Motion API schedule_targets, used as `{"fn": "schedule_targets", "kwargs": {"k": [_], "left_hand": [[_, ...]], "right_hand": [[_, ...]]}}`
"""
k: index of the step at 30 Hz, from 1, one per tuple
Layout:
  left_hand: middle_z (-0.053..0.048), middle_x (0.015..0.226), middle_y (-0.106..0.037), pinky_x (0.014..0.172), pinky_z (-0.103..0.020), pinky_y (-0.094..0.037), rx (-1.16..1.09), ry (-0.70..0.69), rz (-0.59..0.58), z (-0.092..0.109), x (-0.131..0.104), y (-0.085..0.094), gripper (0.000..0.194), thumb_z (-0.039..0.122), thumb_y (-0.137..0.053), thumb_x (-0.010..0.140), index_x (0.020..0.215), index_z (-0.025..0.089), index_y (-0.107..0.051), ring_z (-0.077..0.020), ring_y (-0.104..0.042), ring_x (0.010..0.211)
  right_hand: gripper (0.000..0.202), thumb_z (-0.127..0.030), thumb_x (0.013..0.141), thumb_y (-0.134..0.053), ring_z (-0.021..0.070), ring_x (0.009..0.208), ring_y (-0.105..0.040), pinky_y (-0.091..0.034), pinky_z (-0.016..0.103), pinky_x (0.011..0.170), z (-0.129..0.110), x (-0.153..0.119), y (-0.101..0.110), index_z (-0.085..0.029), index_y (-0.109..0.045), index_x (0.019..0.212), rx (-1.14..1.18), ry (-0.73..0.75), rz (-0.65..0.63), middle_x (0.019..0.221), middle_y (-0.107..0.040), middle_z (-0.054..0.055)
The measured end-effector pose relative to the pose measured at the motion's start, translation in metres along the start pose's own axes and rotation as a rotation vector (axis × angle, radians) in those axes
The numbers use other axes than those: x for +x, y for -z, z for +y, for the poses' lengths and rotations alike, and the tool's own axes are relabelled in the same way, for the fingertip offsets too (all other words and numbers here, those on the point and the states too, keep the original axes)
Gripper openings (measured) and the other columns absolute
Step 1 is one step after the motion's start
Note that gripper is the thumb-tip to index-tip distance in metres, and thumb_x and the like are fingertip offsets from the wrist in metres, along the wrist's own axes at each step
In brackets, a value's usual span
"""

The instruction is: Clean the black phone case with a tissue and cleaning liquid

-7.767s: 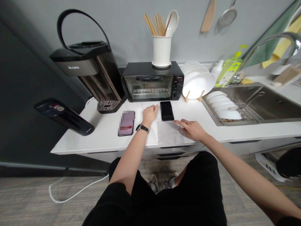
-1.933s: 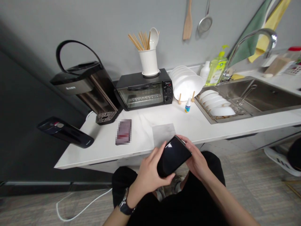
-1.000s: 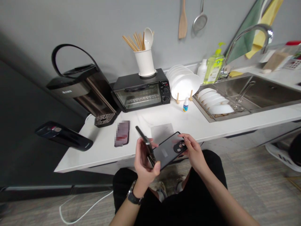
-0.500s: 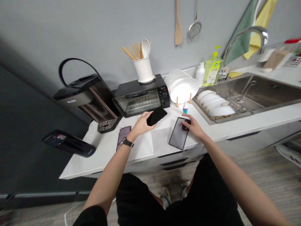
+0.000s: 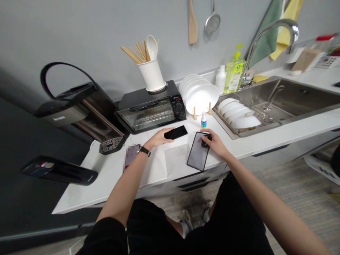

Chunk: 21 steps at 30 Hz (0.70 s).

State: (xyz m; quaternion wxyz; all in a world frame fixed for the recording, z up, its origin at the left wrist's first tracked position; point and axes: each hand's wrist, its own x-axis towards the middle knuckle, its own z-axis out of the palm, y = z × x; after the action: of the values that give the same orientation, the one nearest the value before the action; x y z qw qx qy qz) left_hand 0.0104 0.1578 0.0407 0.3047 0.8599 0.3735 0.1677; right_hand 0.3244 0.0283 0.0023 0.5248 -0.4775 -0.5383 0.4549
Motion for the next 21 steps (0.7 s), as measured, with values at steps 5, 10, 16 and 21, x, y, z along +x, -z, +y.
{"fn": "schedule_targets", "kwargs": {"k": [5,10,16,21], "left_hand": [[-0.018,0.167,-0.042,0.132,-0.050,-0.019,-0.027,0.039,-0.019,-0.011,-0.007,-0.004,0.099,0.066,-0.077,0.079,0.157,0.012,-0.049,-0.0345,-0.034,0.158],[-0.015,0.172,-0.031,0.132,-0.057,-0.006,-0.001,0.086,0.076,-0.002,-0.013,-0.011,0.100,0.062,-0.080,0.080,0.162,0.020,-0.041,-0.0358,-0.009,0.165],[-0.012,0.168,-0.041,0.131,-0.049,-0.027,-0.144,0.056,0.414,0.061,-0.044,-0.049,0.075,0.051,-0.066,0.096,0.161,0.024,-0.039,-0.0289,-0.037,0.157],[-0.013,0.170,-0.031,0.125,-0.049,-0.039,-0.114,0.005,0.307,0.119,-0.085,-0.104,0.093,0.051,-0.078,0.088,0.165,0.030,-0.030,-0.0325,-0.049,0.147]], "right_hand": [[0.055,-0.057,0.085,-0.069,0.0198,0.066,-0.070,-0.055,0.032,0.060,0.003,0.001,0.001,-0.022,-0.057,0.125,0.004,0.003,0.018,0.085,-0.078,0.003],[0.052,-0.057,0.084,-0.068,0.0198,0.064,-0.070,-0.054,0.032,0.060,0.004,0.001,0.000,-0.022,-0.058,0.123,-0.006,0.010,0.038,0.084,-0.077,0.003],[0.053,-0.057,0.083,-0.068,0.0197,0.065,-0.070,-0.055,0.033,0.063,0.003,0.002,0.001,-0.022,-0.059,0.122,-0.040,0.003,0.071,0.083,-0.077,0.003],[0.061,-0.064,0.080,-0.068,0.0202,0.067,-0.071,-0.056,0.034,0.065,0.001,-0.001,-0.015,-0.021,-0.055,0.121,0.032,-0.002,0.245,0.090,-0.079,0.008]]}}
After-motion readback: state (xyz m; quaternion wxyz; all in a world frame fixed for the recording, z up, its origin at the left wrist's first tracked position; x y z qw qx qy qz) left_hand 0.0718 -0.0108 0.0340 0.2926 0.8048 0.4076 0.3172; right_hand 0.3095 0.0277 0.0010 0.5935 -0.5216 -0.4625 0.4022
